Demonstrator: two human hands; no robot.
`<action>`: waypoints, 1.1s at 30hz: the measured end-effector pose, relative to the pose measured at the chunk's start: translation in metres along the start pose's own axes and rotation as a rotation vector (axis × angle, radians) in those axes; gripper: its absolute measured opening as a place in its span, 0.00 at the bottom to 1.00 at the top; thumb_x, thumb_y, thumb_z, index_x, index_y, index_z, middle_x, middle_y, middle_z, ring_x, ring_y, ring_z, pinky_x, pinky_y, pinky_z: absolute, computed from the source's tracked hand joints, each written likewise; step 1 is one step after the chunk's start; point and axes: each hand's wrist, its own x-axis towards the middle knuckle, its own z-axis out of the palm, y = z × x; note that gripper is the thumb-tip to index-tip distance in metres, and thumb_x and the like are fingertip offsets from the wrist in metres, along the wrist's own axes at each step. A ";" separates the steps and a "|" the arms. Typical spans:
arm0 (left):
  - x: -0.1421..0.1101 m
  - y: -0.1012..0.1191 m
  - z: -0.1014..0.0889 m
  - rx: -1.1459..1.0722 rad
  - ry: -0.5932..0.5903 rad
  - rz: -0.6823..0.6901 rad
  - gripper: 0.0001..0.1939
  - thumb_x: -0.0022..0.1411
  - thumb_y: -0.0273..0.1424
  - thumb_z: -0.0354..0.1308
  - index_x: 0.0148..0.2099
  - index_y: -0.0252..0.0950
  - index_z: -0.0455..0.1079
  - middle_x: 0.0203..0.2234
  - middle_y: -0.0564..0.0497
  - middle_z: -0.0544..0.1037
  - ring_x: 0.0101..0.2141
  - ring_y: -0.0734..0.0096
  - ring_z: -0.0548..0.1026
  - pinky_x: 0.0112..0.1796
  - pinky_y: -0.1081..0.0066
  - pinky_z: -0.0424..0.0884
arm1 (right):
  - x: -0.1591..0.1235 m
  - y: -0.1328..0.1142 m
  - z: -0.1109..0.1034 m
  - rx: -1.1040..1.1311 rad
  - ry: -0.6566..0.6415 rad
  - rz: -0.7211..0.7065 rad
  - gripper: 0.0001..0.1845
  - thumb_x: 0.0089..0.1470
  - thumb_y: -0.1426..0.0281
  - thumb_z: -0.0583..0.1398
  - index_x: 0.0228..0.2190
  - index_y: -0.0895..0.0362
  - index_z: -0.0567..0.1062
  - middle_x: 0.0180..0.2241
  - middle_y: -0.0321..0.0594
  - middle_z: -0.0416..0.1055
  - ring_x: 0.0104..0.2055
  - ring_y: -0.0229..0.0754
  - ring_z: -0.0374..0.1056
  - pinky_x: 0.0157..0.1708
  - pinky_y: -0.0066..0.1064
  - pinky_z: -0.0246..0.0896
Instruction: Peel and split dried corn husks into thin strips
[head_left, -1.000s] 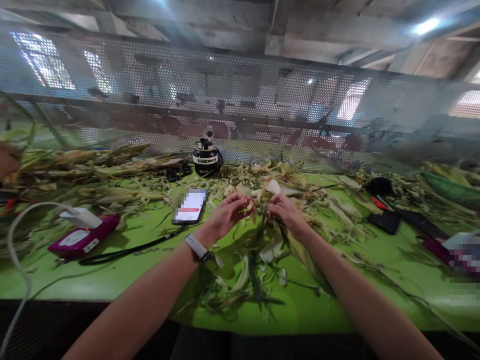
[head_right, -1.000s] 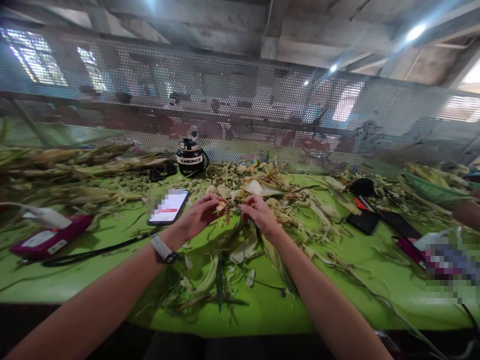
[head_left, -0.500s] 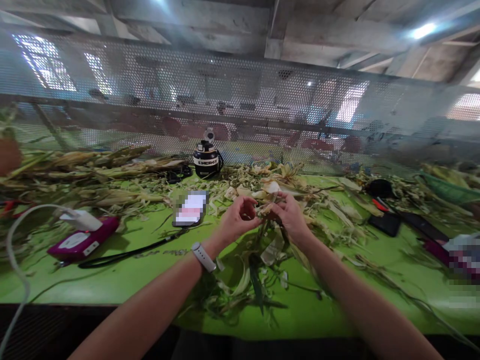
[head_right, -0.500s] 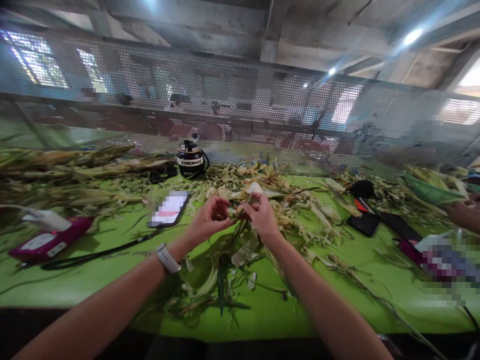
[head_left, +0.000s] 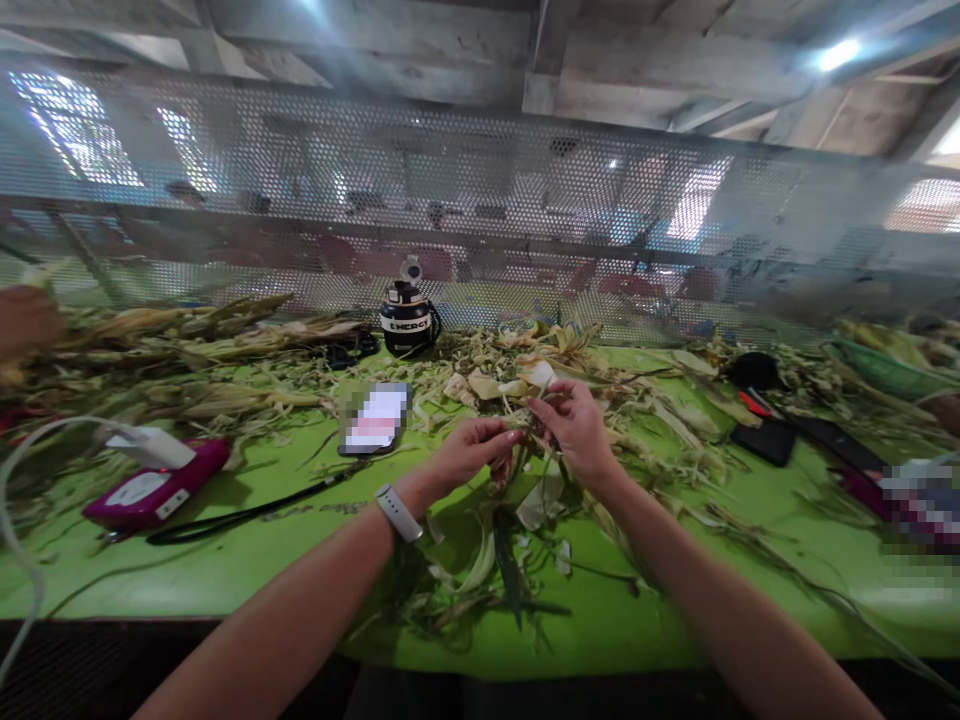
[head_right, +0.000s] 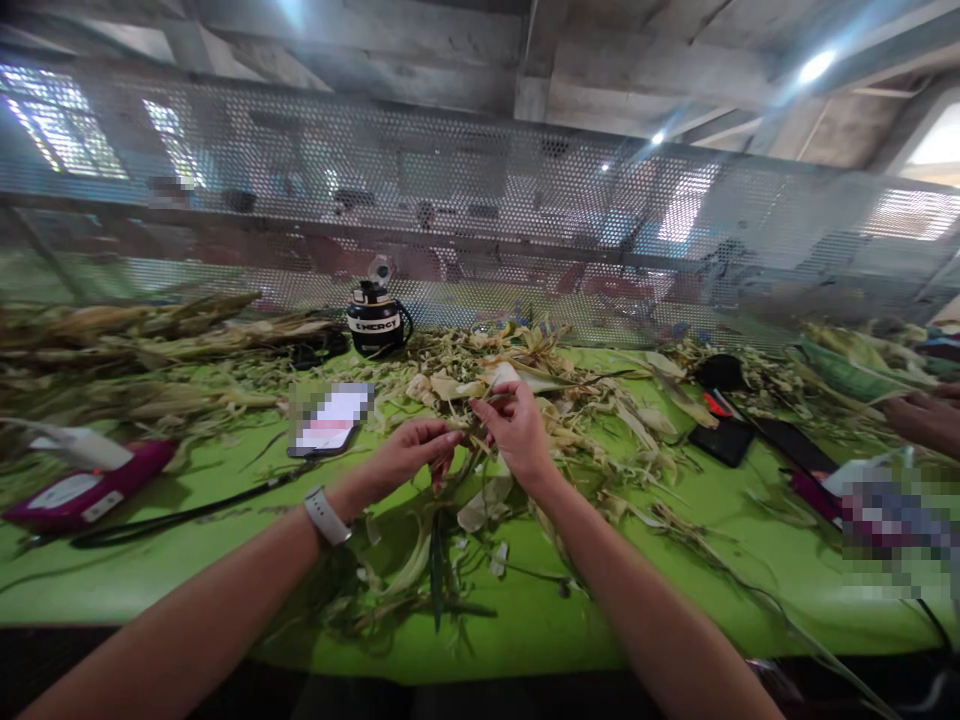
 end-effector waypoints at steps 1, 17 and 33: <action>0.001 -0.001 -0.001 -0.025 0.032 0.015 0.19 0.50 0.46 0.61 0.27 0.33 0.68 0.14 0.58 0.67 0.16 0.80 0.64 0.21 0.76 0.64 | 0.001 0.000 0.000 0.014 0.007 0.009 0.23 0.40 0.58 0.66 0.31 0.53 0.61 0.14 0.23 0.64 0.11 0.31 0.58 0.12 0.22 0.50; 0.012 0.001 -0.012 -0.343 0.466 0.071 0.14 0.41 0.34 0.69 0.31 0.33 0.74 0.27 0.51 0.76 0.29 0.76 0.70 0.33 0.75 0.66 | -0.001 0.006 0.001 0.429 -0.079 0.502 0.16 0.36 0.67 0.70 0.23 0.57 0.68 0.19 0.28 0.70 0.16 0.27 0.61 0.22 0.21 0.64; 0.016 -0.006 -0.015 -0.291 0.491 0.110 0.17 0.41 0.32 0.67 0.36 0.33 0.70 0.28 0.54 0.74 0.28 0.78 0.69 0.33 0.75 0.66 | 0.000 0.003 -0.001 0.049 -0.019 0.232 0.12 0.40 0.65 0.63 0.27 0.55 0.67 0.16 0.26 0.63 0.16 0.31 0.58 0.17 0.24 0.56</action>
